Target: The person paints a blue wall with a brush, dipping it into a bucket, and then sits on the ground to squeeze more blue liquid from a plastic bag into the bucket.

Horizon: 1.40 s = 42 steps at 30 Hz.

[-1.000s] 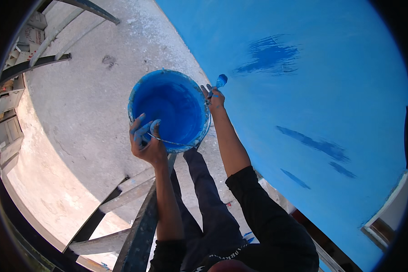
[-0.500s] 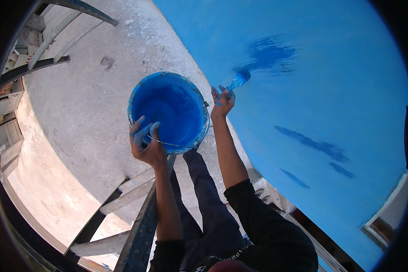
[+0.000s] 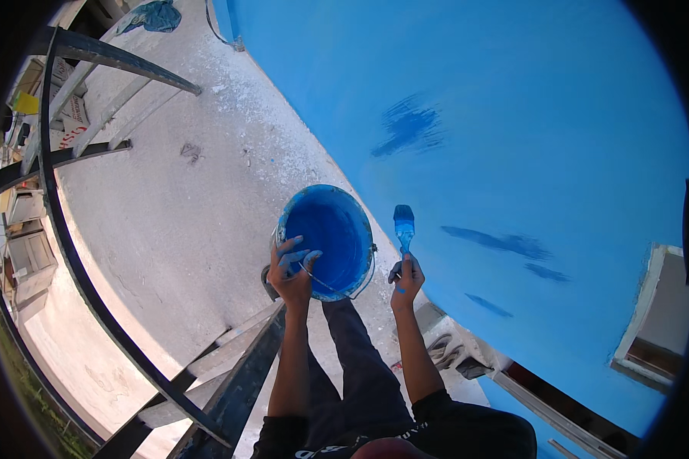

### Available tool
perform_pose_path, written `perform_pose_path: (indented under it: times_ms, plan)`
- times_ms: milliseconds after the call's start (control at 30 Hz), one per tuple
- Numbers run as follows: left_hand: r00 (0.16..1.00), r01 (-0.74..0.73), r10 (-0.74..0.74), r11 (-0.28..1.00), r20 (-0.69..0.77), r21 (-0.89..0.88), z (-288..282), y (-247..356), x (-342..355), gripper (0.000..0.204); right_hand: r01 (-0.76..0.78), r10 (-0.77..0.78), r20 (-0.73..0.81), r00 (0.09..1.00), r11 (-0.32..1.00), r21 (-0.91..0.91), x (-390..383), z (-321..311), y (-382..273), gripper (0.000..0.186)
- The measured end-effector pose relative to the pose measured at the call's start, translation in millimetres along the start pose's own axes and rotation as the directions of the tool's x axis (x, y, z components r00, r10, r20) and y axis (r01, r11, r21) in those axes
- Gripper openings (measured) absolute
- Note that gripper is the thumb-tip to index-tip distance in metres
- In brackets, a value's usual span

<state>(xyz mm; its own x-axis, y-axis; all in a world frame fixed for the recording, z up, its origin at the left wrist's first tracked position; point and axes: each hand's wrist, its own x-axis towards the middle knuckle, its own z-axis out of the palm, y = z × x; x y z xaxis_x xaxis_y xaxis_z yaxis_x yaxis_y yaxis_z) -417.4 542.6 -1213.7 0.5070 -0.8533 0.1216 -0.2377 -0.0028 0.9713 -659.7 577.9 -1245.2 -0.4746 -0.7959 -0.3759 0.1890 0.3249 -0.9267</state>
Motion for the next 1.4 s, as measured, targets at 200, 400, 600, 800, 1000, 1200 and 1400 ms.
perform_pose_path:
  times_ms: [200, 400, 600, 800, 1000, 1200, 1400]
  plan:
    - [0.979, 0.013, 0.005, 0.996, 0.203, -0.085, -31, 63, -51, 0.016, -0.036, 0.144, 0.201, 0.969, 0.887, -0.460, -101, -50, -111, 0.025]
    - [0.892, -0.056, 0.117, 0.987, 0.436, -0.151, -69, 149, -63, 0.022, 0.391, 0.058, 0.484, 0.873, 0.511, -0.765, -156, -38, -165, 0.026]
    - [0.803, -0.208, 0.290, 0.955, 0.520, -0.211, -106, 236, -53, 0.025, 0.301, 0.101, 0.351, 0.931, 0.334, -0.893, -190, 3, -182, 0.029]
    - [0.792, -0.241, 0.348, 0.933, 0.501, -0.268, -118, 279, -50, 0.024, 0.275, 0.016, 0.300, 0.954, 0.358, -0.892, -205, 18, -247, 0.036]
    - [0.815, -0.260, 0.330, 0.943, 0.475, -0.209, -128, 316, -47, 0.021, 0.242, 0.126, 0.344, 0.931, 0.493, -0.836, -199, 24, -275, 0.030]
    - [0.842, -0.219, 0.270, 0.962, 0.467, -0.160, -136, 337, -43, 0.020, 0.266, 0.097, 0.357, 0.929, 0.498, -0.826, -204, 28, -276, 0.029]
    - [0.855, -0.239, 0.297, 0.953, 0.425, -0.186, -132, 346, -37, 0.020, 0.313, 0.062, 0.403, 0.913, 0.527, -0.790, -204, 26, -293, 0.031]
